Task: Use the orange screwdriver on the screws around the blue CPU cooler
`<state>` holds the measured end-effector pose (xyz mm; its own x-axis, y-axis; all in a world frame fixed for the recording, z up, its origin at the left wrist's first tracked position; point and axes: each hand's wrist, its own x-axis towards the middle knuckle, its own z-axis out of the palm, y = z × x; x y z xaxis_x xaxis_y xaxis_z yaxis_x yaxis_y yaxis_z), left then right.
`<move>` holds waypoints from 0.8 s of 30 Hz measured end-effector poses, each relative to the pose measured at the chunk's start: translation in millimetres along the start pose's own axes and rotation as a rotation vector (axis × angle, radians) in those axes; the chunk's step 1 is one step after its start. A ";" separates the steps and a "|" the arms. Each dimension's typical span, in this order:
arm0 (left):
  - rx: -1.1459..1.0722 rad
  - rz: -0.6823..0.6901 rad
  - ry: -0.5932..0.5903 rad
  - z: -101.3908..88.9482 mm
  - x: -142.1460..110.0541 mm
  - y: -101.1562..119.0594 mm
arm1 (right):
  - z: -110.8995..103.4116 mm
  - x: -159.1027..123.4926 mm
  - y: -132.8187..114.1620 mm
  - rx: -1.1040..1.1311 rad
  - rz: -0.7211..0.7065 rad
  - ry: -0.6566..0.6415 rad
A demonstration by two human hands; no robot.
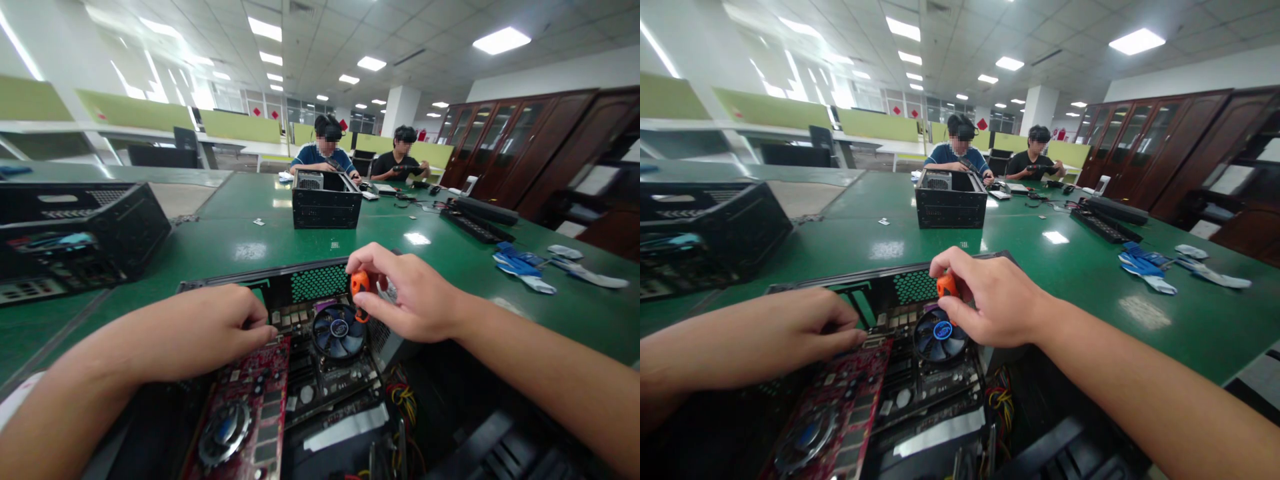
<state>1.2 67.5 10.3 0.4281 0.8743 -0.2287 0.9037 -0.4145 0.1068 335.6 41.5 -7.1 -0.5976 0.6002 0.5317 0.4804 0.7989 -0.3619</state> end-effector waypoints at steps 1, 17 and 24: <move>-0.004 0.001 -0.033 -0.9 -0.5 0.8 | 0.7 -0.3 -0.4 0.029 -0.013 0.004; 0.033 -0.059 -0.125 -6.6 -1.7 9.0 | 13.1 0.1 -5.9 0.211 -0.065 0.020; -0.031 -0.031 -0.075 -0.6 0.1 0.8 | 14.5 1.2 -3.9 0.200 -0.028 -0.062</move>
<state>1.9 67.4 11.0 0.3994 0.8648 -0.3042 0.9168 -0.3782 0.1283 323.7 39.7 -16.1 -0.6502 0.5736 0.4982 0.3292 0.8037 -0.4956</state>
